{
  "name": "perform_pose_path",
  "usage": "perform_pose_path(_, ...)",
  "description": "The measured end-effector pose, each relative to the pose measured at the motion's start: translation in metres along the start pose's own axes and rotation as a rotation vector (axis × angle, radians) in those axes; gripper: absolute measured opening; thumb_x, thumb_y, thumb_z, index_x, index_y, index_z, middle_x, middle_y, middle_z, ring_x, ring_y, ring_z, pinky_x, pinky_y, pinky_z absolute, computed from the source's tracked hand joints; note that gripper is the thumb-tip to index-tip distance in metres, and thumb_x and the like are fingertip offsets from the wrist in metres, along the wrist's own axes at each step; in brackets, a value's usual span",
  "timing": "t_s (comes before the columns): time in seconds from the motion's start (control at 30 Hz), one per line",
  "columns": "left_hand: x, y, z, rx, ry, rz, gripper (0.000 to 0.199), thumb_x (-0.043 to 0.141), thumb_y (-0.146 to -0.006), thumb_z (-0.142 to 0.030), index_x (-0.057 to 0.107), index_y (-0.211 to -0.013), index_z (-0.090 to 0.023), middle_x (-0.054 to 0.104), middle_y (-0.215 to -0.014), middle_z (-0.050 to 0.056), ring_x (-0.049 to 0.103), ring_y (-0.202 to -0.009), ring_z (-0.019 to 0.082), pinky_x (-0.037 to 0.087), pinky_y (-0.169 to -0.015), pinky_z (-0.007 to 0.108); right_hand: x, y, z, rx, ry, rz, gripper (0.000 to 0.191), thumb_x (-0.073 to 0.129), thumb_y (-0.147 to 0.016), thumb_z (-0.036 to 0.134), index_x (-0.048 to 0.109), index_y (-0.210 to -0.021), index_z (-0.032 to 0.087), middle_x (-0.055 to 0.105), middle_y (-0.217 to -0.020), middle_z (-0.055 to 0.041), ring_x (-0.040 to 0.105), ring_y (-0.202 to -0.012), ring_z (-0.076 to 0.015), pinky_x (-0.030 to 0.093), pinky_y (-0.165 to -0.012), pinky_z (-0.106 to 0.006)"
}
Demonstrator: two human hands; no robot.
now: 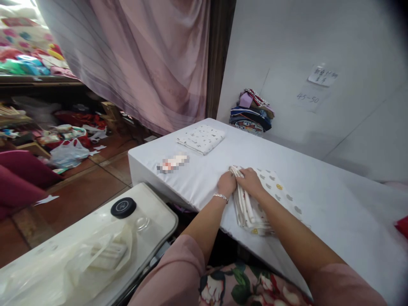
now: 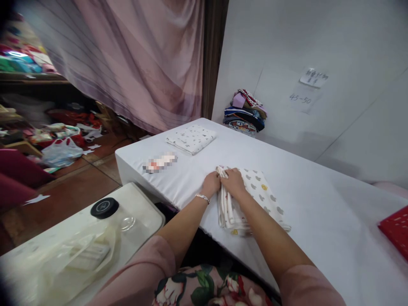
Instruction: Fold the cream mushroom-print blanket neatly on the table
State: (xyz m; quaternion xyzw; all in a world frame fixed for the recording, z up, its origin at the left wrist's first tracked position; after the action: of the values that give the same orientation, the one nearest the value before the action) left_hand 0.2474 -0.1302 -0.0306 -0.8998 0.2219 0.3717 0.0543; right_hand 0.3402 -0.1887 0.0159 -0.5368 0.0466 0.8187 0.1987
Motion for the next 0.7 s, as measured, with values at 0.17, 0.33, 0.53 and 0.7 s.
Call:
perform_pose_path(0.17,-0.001,0.001,0.006,-0.070,0.099,-0.022,0.021,0.046,-0.082,-0.031,0.063,-0.083,-0.019,0.068,-0.095,0.008,0.061,-0.091,0.021,0.043,-0.073,0.028,0.001,0.001,-0.020,0.056,-0.160,0.080,0.029,0.049,-0.072,0.025,0.071,-0.089,0.020,0.068,-0.082,-0.0029,0.059,-0.079,-0.0208,0.040,-0.067,-0.027)
perform_pose_path(0.33,0.008,-0.010,0.016,-0.155,0.231,0.078,0.022,0.050,-0.079,-0.035,0.060,-0.071,-0.017,0.067,-0.083,0.007,0.061,-0.077,0.017,0.043,-0.064,0.026,0.006,0.000,-0.037,0.095,-0.398,0.097,0.028,0.051,-0.068,0.031,0.072,-0.081,0.017,0.064,-0.066,0.0009,0.057,-0.066,-0.0174,0.039,-0.058,-0.024)
perform_pose_path(0.53,0.018,-0.016,0.025,-0.178,0.347,0.119,0.018,0.054,-0.076,-0.031,0.059,-0.067,-0.016,0.064,-0.071,0.005,0.058,-0.067,0.014,0.041,-0.058,0.024,0.014,-0.001,-0.043,0.146,-0.530,0.106,0.028,0.051,-0.066,0.030,0.071,-0.080,0.016,0.062,-0.064,0.0016,0.053,-0.061,-0.0149,0.037,-0.055,-0.023)
perform_pose_path(0.7,0.018,-0.014,0.025,-0.180,0.453,0.136,0.023,0.053,-0.077,-0.035,0.059,-0.065,-0.016,0.059,-0.060,0.003,0.057,-0.063,0.015,0.041,-0.057,0.025,0.014,-0.002,-0.045,0.147,-0.503,0.096,0.023,0.051,-0.065,0.031,0.067,-0.071,0.016,0.057,-0.057,0.0026,0.050,-0.057,-0.0137,0.033,-0.051,-0.023)
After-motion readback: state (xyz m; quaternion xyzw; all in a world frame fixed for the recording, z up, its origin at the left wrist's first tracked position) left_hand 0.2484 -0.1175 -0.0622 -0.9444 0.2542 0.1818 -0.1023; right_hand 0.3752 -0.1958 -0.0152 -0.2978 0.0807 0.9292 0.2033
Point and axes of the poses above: each hand's wrist, its own y-axis away from the middle knuckle, its own x-axis out of the palm, z = x × y, the point moved 7 cm from there along -y, towards the middle knuckle
